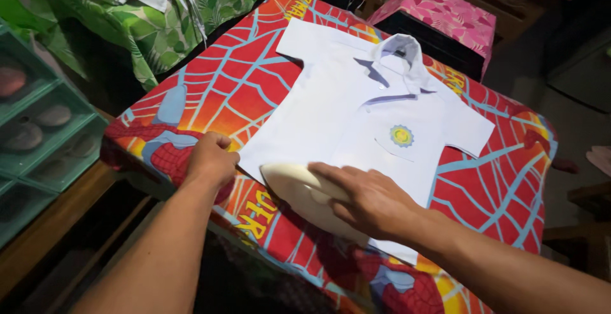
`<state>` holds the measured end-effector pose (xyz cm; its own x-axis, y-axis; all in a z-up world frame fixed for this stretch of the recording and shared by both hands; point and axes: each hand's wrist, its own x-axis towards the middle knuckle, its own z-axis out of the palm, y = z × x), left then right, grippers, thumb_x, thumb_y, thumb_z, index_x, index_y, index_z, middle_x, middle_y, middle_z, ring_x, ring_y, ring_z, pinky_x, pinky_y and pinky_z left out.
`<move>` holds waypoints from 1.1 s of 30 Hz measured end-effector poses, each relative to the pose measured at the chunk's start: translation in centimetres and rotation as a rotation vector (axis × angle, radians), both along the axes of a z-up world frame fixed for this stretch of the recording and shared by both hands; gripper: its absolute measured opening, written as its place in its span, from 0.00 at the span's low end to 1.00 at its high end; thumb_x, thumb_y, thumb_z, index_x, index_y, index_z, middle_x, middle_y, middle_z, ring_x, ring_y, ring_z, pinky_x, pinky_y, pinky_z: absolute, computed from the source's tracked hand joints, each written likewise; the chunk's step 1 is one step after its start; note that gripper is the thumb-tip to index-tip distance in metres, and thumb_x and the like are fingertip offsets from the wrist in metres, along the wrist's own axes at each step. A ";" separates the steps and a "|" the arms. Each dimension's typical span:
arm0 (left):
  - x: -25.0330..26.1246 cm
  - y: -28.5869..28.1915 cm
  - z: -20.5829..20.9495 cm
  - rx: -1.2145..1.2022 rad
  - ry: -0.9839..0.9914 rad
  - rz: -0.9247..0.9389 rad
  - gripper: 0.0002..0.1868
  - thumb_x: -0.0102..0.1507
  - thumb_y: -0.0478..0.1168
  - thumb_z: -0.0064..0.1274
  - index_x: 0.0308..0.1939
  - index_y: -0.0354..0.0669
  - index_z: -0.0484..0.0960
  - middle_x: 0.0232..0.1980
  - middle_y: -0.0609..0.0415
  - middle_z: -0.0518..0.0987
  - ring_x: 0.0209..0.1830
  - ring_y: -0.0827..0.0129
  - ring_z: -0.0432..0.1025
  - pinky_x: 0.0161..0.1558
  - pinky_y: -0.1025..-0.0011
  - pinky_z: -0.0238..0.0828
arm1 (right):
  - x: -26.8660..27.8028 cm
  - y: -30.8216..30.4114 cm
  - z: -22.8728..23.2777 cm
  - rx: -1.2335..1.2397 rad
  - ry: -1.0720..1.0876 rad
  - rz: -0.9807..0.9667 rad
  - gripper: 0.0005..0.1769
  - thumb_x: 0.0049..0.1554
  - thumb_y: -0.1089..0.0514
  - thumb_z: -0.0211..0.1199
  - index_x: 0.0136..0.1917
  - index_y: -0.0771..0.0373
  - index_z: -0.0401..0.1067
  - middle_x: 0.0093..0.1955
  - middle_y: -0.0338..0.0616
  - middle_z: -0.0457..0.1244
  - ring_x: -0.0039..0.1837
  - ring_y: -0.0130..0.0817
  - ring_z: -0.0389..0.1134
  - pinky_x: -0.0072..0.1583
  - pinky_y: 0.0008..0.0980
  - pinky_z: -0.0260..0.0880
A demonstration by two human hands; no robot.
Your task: The person irons a white short-sleeved shirt laid flat on a Spider-Man themed bedsheet. They use a white electric iron to smooth the front, sleeves, and collar areas, repeatedly moving the iron back and forth while holding the fabric with the other hand.
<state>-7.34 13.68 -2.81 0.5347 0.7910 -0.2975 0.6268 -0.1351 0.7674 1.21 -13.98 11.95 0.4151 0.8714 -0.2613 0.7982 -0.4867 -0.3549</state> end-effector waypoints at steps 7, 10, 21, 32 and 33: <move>-1.0 0.4 -1.1 0.054 -0.007 -0.005 0.23 0.56 0.34 0.62 0.56 0.40 0.82 0.55 0.45 0.83 0.55 0.57 0.78 0.56 0.62 0.74 | -0.6 3.8 0.0 0.039 -0.010 0.033 0.41 0.53 0.54 0.63 0.77 0.41 0.55 0.58 0.50 0.67 0.53 0.57 0.70 0.54 0.51 0.70; -0.9 0.6 -1.3 0.045 -0.034 -0.006 0.24 0.55 0.34 0.63 0.56 0.40 0.82 0.55 0.45 0.83 0.55 0.57 0.78 0.56 0.62 0.74 | -0.9 3.4 0.3 0.020 -0.017 0.008 0.41 0.52 0.53 0.64 0.77 0.40 0.55 0.58 0.50 0.67 0.53 0.57 0.70 0.54 0.52 0.69; -1.7 -0.6 -2.0 0.007 -0.134 0.172 0.13 0.65 0.41 0.49 0.49 0.42 0.85 0.46 0.43 0.86 0.46 0.56 0.82 0.50 0.61 0.75 | -1.4 3.0 -0.5 0.080 -0.013 -0.016 0.42 0.52 0.54 0.65 0.78 0.43 0.56 0.59 0.51 0.67 0.55 0.57 0.70 0.55 0.51 0.70; -2.1 -10.9 6.3 0.102 -0.146 0.108 0.14 0.64 0.46 0.53 0.51 0.47 0.77 0.42 0.46 0.85 0.43 0.52 0.79 0.46 0.55 0.74 | 0.8 1.1 -0.9 0.316 0.487 -0.651 0.26 0.54 0.48 0.65 0.61 0.65 0.73 0.45 0.52 0.73 0.45 0.38 0.74 0.48 0.37 0.75; -1.9 -12.7 7.7 0.095 -0.152 0.006 0.16 0.63 0.47 0.55 0.52 0.47 0.77 0.43 0.46 0.85 0.44 0.53 0.79 0.46 0.56 0.74 | 0.7 0.3 -0.6 0.332 0.506 -0.713 0.26 0.55 0.48 0.65 0.61 0.65 0.72 0.45 0.51 0.72 0.44 0.36 0.73 0.47 0.36 0.74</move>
<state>-9.26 1.00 4.92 0.5628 0.8151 -0.1374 0.5057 -0.2081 0.8372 1.91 -13.65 11.39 0.7851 0.5170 -0.3411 0.0620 -0.6136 -0.7872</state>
